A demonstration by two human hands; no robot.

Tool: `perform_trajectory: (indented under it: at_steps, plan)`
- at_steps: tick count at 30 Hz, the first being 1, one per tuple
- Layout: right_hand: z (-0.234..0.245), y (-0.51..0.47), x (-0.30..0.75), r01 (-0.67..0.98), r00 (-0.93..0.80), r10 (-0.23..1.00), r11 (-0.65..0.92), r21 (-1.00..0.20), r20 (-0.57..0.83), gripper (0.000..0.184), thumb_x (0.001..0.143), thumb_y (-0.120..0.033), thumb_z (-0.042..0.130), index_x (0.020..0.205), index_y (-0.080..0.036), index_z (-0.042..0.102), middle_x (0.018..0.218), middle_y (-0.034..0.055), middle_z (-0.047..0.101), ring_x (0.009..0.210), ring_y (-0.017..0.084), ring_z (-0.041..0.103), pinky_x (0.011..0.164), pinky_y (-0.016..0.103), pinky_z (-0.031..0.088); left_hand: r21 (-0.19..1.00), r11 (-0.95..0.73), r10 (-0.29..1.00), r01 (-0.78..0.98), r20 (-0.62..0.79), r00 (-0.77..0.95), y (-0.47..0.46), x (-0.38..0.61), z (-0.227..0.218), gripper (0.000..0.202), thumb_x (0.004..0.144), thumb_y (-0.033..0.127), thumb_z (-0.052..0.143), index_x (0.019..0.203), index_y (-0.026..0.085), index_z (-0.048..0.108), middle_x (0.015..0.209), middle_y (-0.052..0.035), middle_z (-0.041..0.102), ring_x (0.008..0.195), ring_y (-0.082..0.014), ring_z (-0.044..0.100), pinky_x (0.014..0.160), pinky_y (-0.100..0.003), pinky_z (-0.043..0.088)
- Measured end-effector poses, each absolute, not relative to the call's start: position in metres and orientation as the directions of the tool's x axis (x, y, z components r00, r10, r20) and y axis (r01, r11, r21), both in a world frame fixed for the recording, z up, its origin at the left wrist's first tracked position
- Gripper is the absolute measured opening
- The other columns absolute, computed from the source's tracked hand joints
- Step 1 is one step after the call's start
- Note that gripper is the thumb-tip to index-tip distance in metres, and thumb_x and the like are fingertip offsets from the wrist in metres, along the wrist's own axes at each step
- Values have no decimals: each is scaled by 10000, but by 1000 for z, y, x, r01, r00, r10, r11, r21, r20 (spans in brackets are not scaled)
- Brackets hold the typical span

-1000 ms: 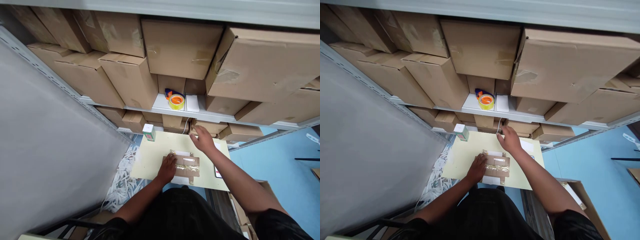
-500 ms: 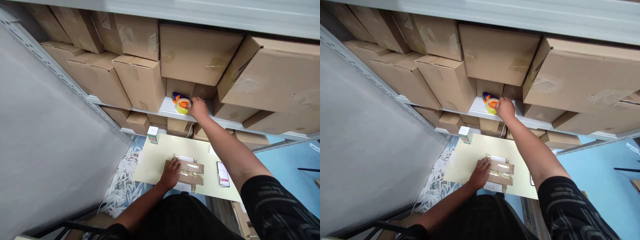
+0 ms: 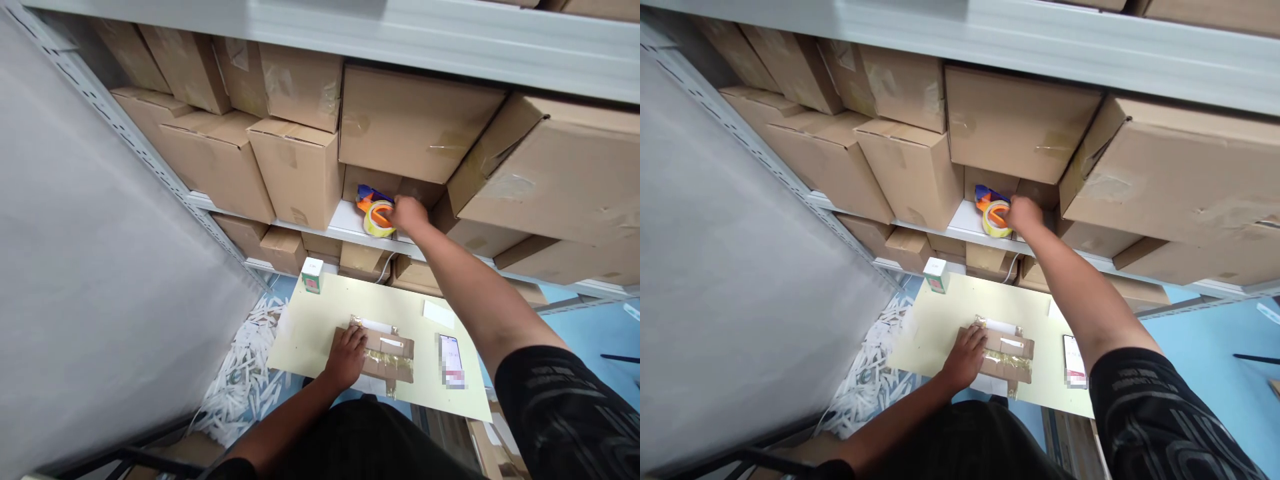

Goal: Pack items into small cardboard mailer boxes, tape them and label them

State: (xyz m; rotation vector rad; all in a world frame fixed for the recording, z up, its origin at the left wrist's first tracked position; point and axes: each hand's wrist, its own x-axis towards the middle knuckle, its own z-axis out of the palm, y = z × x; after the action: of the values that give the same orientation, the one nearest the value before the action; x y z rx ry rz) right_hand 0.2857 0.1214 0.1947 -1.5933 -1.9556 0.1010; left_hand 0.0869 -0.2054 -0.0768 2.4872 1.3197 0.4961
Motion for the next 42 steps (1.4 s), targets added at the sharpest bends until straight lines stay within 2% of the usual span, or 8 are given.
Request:
perform_trajectory:
  at_steps: [3,7,11,16,22,30,37,42]
  plan:
    - [195,60,305,885,41,937,128,-447,348,211,798,-325,736,822,-200,568,846,93,692,803,201,615,754,348,446,357,-559,828,749,190,528,-205,88,-78,494,983,285,494,1469,206,540,1558,-123,503,1513,-332,339,1219,-571,274]
    - [146,-53,332,646,138,983,6,-763,124,198,786,-334,668,903,-232,545,727,-30,619,658,186,575,615,291,466,317,-658,752,683,223,620,-204,91,-78,469,986,217,463,1445,207,562,1550,-140,508,1451,-334,426,1184,-555,303]
    - [75,-157,347,404,171,984,-122,-907,-56,347,828,-355,615,1146,-226,559,997,35,687,867,236,671,732,348,561,374,-711,671,596,108,733,-202,100,-70,373,998,187,439,1305,215,648,1316,-131,666,1201,-283,606,1070,-459,441]
    - [17,-224,352,573,123,992,-44,-818,32,514,892,-304,540,1401,-244,497,1301,111,568,1253,301,569,1089,491,473,586,-509,784,631,12,621,-199,109,-52,328,948,163,470,1165,214,711,1178,-103,694,1076,-271,641,956,-411,515]
    - [-5,-241,346,626,-21,988,133,-769,154,547,840,-199,580,1375,-234,471,1250,124,538,1213,313,559,1081,524,479,928,244,922,282,-312,229,-185,108,-26,430,1017,426,393,1006,195,755,922,-70,750,873,-226,681,812,-354,534]
    - [-8,-240,337,694,-130,981,194,-694,145,499,802,-247,672,1266,-205,495,1143,115,563,1081,309,589,941,480,534,726,642,760,-247,-557,336,-175,107,-12,338,785,438,785,951,151,724,787,-27,712,641,-126,615,564,-217,438]
    - [5,-224,329,856,-232,970,238,-460,71,529,787,-277,694,1287,-206,536,1128,123,645,1052,331,609,954,496,485,622,721,693,-307,-661,289,-183,113,-15,321,881,449,720,934,133,700,774,-44,693,632,-115,613,557,-205,481]
    - [6,-221,330,839,-232,970,238,-490,74,471,784,-242,667,1243,-202,569,1087,112,641,1010,301,621,894,434,511,614,713,700,-339,-652,293,-186,113,-15,352,919,478,680,951,128,695,782,-53,692,615,-115,613,537,-210,495]
